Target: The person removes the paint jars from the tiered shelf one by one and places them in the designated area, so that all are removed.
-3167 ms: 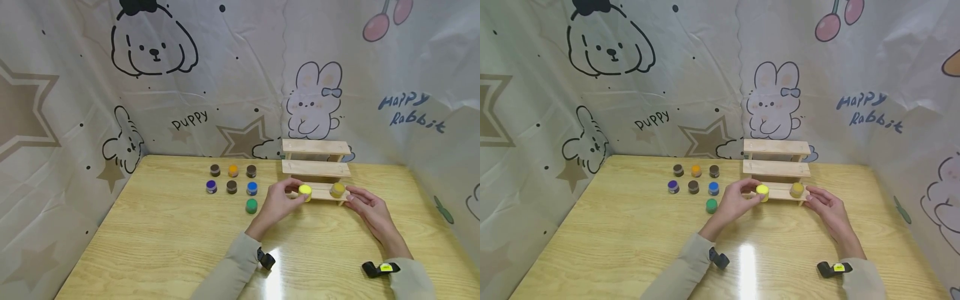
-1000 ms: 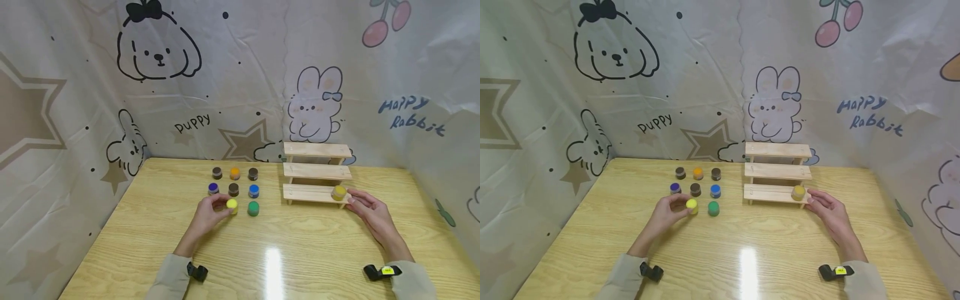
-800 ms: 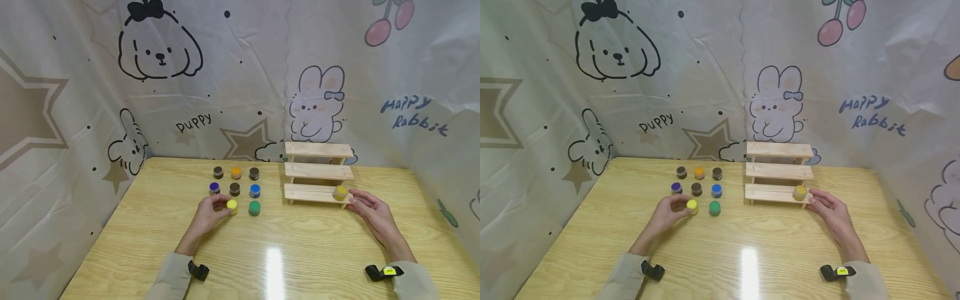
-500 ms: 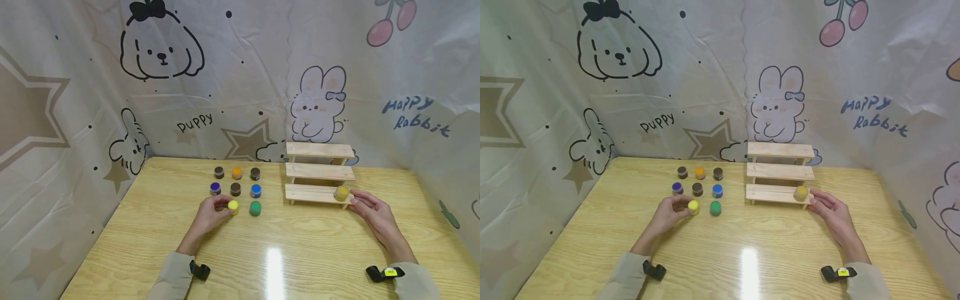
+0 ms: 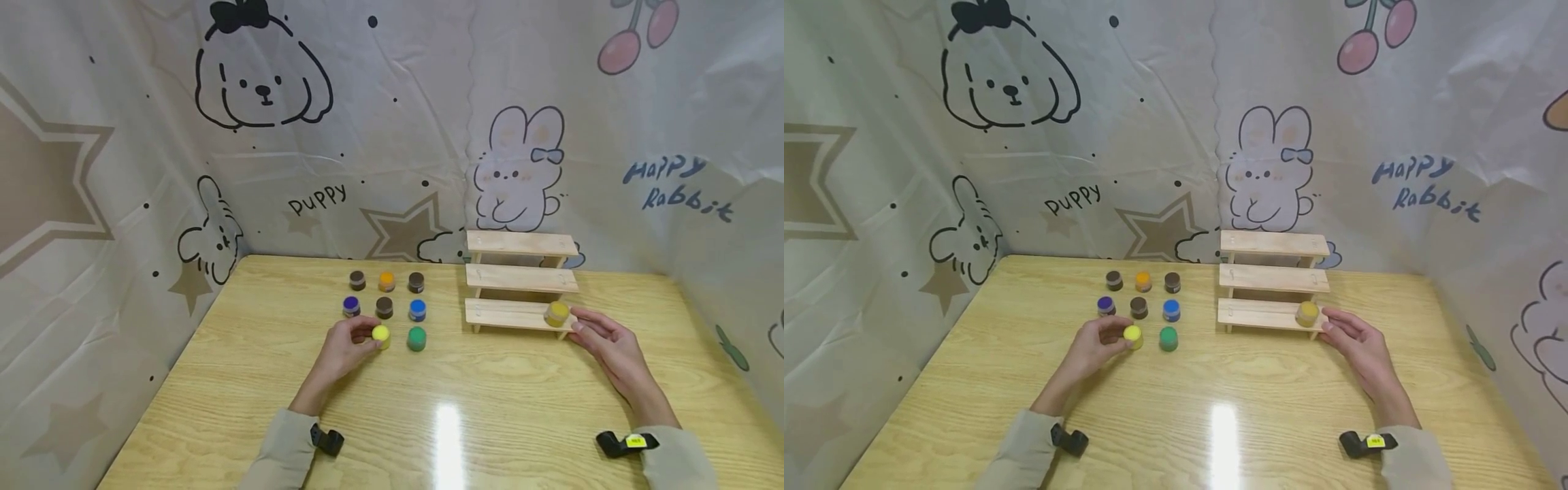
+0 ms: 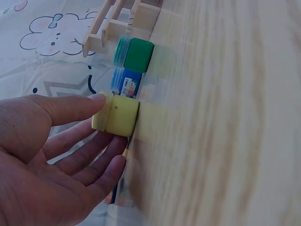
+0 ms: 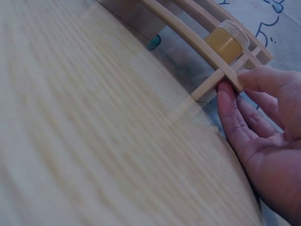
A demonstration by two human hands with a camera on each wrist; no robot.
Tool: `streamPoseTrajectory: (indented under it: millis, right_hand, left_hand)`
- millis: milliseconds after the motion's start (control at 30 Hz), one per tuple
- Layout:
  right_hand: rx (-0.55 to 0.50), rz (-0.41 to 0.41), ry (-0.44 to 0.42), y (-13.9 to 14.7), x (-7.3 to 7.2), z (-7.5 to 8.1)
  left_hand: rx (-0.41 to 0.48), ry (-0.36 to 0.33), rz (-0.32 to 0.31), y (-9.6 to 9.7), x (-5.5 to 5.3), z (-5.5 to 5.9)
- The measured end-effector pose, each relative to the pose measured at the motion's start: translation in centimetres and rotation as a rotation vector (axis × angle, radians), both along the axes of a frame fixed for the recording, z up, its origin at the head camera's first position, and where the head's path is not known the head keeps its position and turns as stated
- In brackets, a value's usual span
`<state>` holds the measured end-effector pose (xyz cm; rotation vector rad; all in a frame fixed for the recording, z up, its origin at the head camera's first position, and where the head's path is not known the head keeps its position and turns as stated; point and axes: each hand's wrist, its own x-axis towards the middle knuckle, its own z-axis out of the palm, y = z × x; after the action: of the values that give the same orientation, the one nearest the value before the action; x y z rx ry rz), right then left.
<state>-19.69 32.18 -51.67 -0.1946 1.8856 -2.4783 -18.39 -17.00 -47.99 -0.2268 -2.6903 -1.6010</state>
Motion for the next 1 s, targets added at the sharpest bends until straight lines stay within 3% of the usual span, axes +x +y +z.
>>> streamPoseTrajectory:
  millis: [200, 333, 600, 1000]
  right_hand:
    - [0.003, -0.007, -0.004, 0.0, 0.0, 0.0]
    - [-0.001, -0.006, -0.01, 0.0, 0.1, 0.0]
    - [0.003, -0.013, -0.023, 0.0, 0.0, -0.1]
    - [0.017, -0.009, -0.021, 0.0, 0.1, 0.2]
  left_hand:
    - [-0.008, 0.042, 0.007, 0.3, 0.1, 0.5]
    - [0.023, 0.116, 0.003, 1.0, 0.2, 1.1]
    - [0.073, 0.265, -0.048, 4.2, 0.0, 1.9]
    - [0.124, 0.279, -0.174, 9.7, -0.3, 2.7]
